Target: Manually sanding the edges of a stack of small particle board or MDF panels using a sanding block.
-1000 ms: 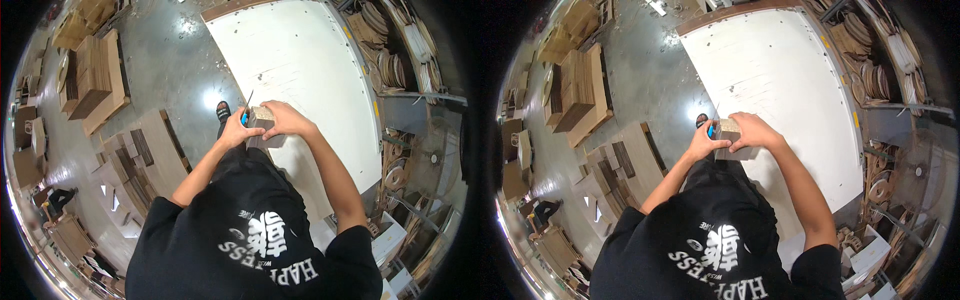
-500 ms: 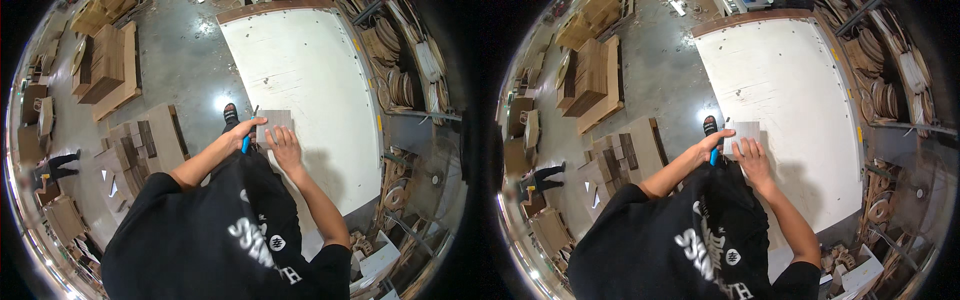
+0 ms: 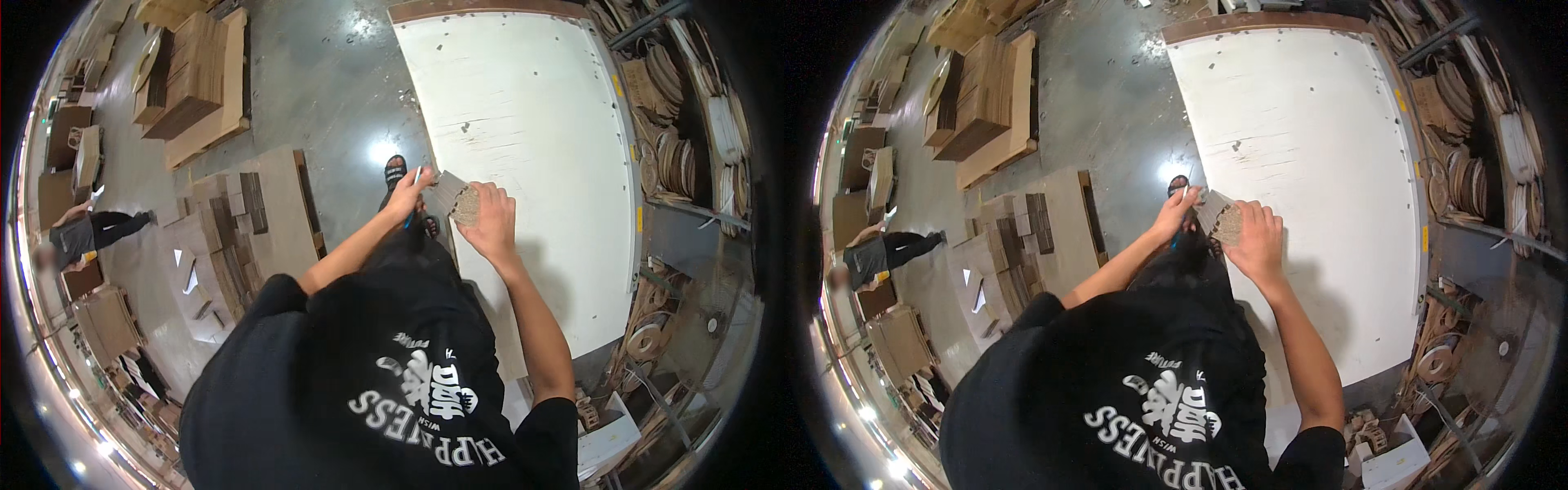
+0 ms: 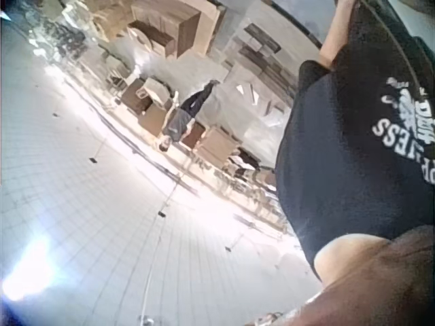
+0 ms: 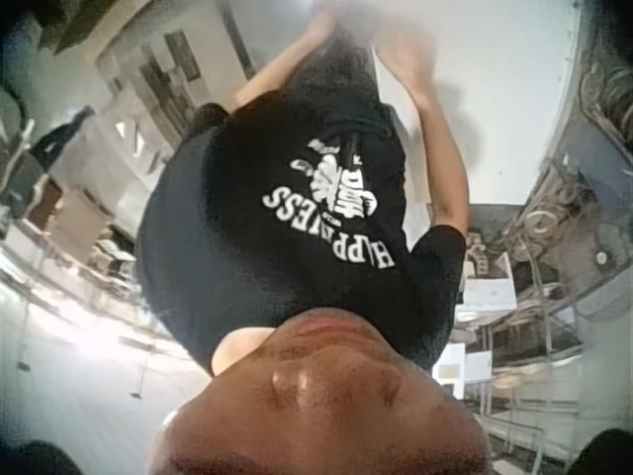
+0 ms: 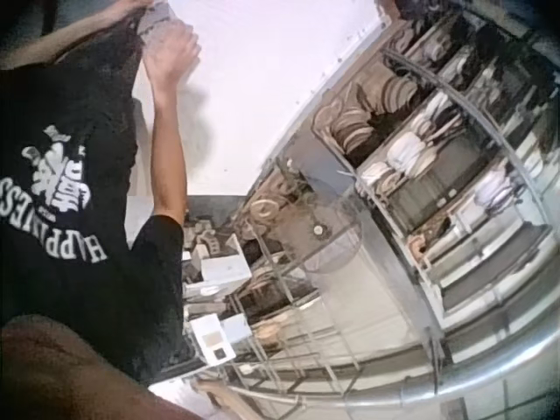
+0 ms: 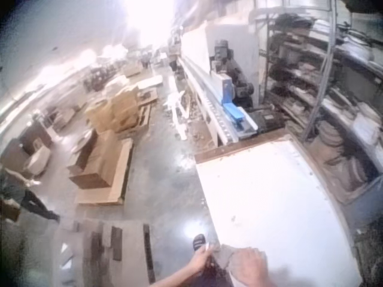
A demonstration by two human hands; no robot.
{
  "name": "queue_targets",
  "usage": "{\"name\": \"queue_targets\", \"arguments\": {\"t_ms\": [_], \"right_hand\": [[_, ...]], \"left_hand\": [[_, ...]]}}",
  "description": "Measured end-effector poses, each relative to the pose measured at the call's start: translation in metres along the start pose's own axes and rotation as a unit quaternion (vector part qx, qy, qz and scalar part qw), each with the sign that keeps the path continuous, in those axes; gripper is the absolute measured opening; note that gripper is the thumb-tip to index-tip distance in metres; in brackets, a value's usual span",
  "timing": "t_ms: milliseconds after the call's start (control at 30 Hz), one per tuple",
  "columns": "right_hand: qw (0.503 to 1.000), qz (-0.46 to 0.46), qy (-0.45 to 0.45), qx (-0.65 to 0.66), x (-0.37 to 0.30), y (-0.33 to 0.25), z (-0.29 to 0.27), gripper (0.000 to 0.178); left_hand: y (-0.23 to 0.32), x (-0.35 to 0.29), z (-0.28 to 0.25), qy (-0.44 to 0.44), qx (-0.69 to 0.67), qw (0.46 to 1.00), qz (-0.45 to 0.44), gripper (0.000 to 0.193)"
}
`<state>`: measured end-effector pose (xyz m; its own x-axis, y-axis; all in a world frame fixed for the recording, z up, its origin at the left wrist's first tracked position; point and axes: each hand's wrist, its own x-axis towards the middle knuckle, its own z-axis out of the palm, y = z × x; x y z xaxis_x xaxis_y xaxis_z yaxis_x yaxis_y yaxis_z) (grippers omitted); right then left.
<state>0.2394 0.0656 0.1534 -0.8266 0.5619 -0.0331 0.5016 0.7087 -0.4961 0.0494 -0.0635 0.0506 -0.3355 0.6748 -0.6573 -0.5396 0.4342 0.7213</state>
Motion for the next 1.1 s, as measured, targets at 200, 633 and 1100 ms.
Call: {"name": "queue_targets", "arguments": {"t_ms": [200, 633, 1100], "right_hand": [[0.998, 0.011, 0.022, 0.056, -0.001, -0.005, 0.003, 0.081], [0.995, 0.041, 0.065, 0.07, 0.01, 0.004, -0.002, 0.08], [0.998, 0.042, 0.008, -0.04, 0.022, 0.02, 0.035, 0.07]], "left_hand": [[0.0, 0.022, 0.009, 0.058, 0.176, 0.97, 0.158, 0.045], [-0.015, 0.019, -0.012, 0.008, -0.022, 0.997, 0.071, 0.041], [-0.053, 0.029, -0.047, 0.116, 0.111, 0.985, -0.058, 0.045]]}}
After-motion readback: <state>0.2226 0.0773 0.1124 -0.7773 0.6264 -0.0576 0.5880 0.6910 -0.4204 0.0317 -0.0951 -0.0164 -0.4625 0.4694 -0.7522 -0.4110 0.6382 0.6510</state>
